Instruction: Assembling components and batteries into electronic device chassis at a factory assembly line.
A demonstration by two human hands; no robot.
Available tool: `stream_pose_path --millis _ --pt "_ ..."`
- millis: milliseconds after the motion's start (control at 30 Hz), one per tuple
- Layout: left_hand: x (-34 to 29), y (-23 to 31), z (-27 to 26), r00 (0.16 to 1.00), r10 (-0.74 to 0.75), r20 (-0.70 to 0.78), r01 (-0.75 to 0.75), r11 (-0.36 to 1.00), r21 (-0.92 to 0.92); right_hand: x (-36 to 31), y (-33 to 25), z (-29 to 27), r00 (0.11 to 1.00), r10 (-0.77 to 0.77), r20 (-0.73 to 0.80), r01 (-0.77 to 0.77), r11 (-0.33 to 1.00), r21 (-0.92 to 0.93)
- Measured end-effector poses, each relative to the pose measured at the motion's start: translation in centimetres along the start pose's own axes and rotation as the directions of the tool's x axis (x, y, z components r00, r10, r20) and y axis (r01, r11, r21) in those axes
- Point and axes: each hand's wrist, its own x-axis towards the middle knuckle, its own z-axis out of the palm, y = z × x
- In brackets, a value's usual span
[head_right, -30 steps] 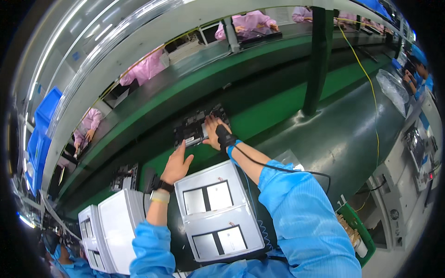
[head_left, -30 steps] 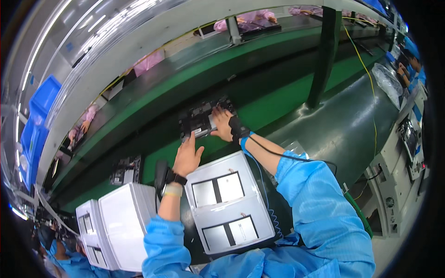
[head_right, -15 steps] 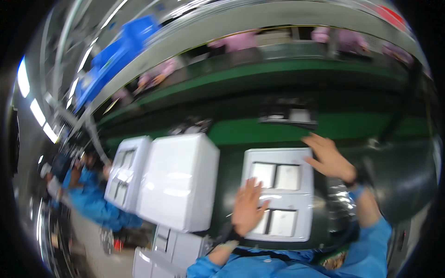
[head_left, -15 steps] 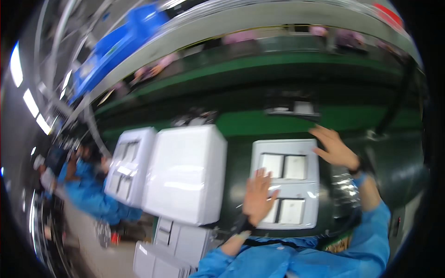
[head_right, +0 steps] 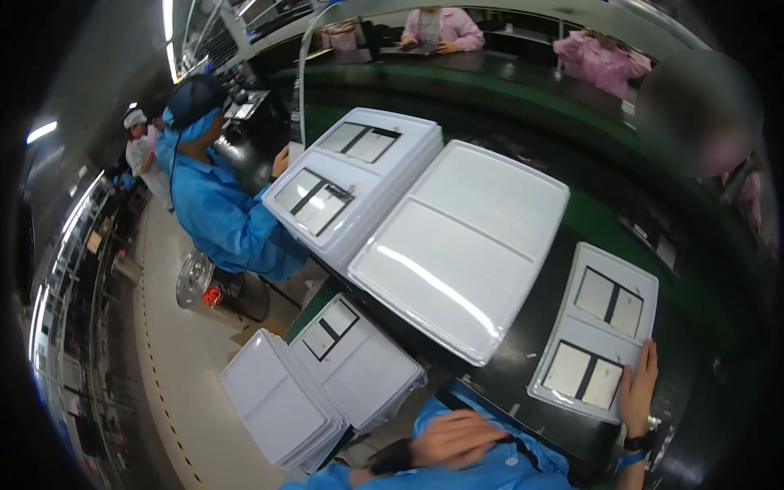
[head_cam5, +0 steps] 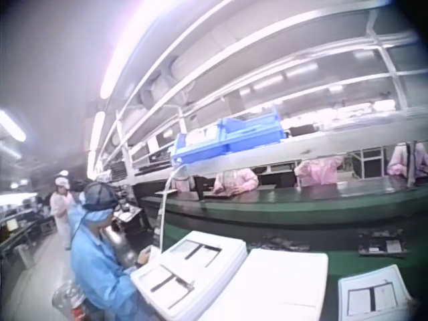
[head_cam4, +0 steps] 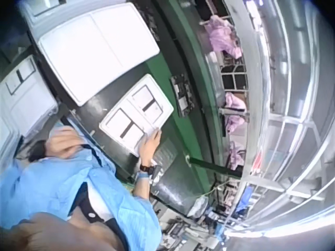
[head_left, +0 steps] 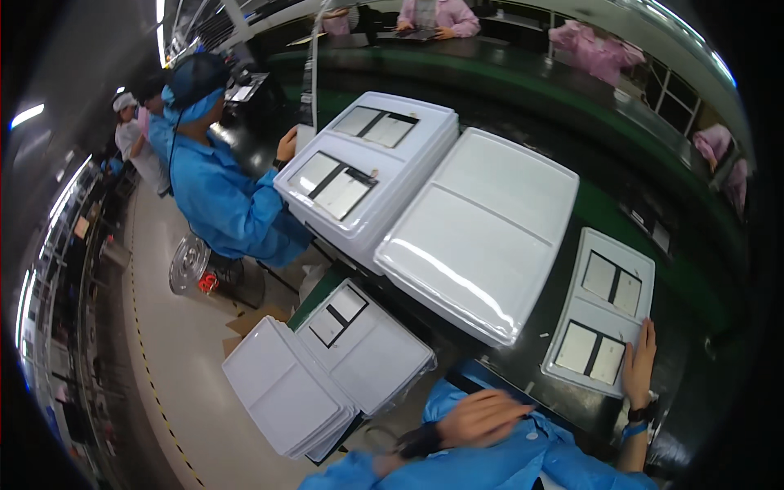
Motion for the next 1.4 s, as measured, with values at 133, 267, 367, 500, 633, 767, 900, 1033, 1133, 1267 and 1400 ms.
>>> stream_pose_path --millis 133,267,367,500,633,767,900,1033,1133,1267,1400 --pt "-7.5 -0.4 -14.6 0.825 -0.311 -0.472 0.544 0.664 0.513 -0.4 1.9 1.2 0.999 0.021 -0.038 -0.024 0.995 -0.097" --pt "-17.8 -3.9 -28.9 0.691 -0.374 -0.618 0.698 0.124 0.706 -0.3 1.9 1.4 0.999 0.008 -0.032 -0.012 0.989 -0.144" --pt "-22.8 -9.0 -36.0 0.567 -0.277 -0.776 0.815 0.054 0.576 0.2 1.1 1.3 0.997 -0.029 -0.064 0.014 0.974 -0.227" --pt "-30.1 -17.5 -35.8 0.43 -0.421 -0.799 0.774 -0.284 0.566 1.5 -6.9 -0.3 0.967 -0.108 -0.232 0.08 0.989 -0.125" --pt "-30.1 -16.7 -33.1 0.416 -0.365 -0.833 0.811 -0.264 0.521 -0.3 -17.4 1.1 0.9 -0.271 -0.341 0.266 0.962 -0.06" --pt "-28.6 -17.5 -32.4 0.398 -0.379 -0.835 0.857 -0.172 0.486 -3.5 -16.4 7.2 0.973 -0.179 -0.145 0.175 0.984 -0.036" --pt "-28.5 -16.4 -33.0 0.406 -0.376 -0.833 0.856 -0.163 0.491 -4.2 -12.8 9.8 0.956 -0.241 -0.167 0.209 0.959 -0.19" --pt "-28.7 -15.6 -33.3 0.404 -0.347 -0.847 0.868 -0.148 0.474 -5.2 -22.4 7.4 0.925 -0.271 -0.266 0.302 0.949 0.085" --pt "-28.9 -16.0 -33.5 0.393 -0.376 -0.839 0.878 -0.118 0.464 -5.5 -28.6 7.3 0.754 -0.656 0.039 0.529 0.642 0.555" --pt "-29.9 -16.2 -33.7 0.35 -0.273 -0.896 0.936 0.076 0.342 -2.5 -40.5 12.2 0.253 -0.827 0.502 0.14 0.545 0.827" --pt "-31.0 -8.8 -38.4 0.047 -0.332 -0.942 0.823 0.548 -0.152 -5.8 -46.7 22.3 0.158 -0.891 0.425 0.107 0.443 0.89"
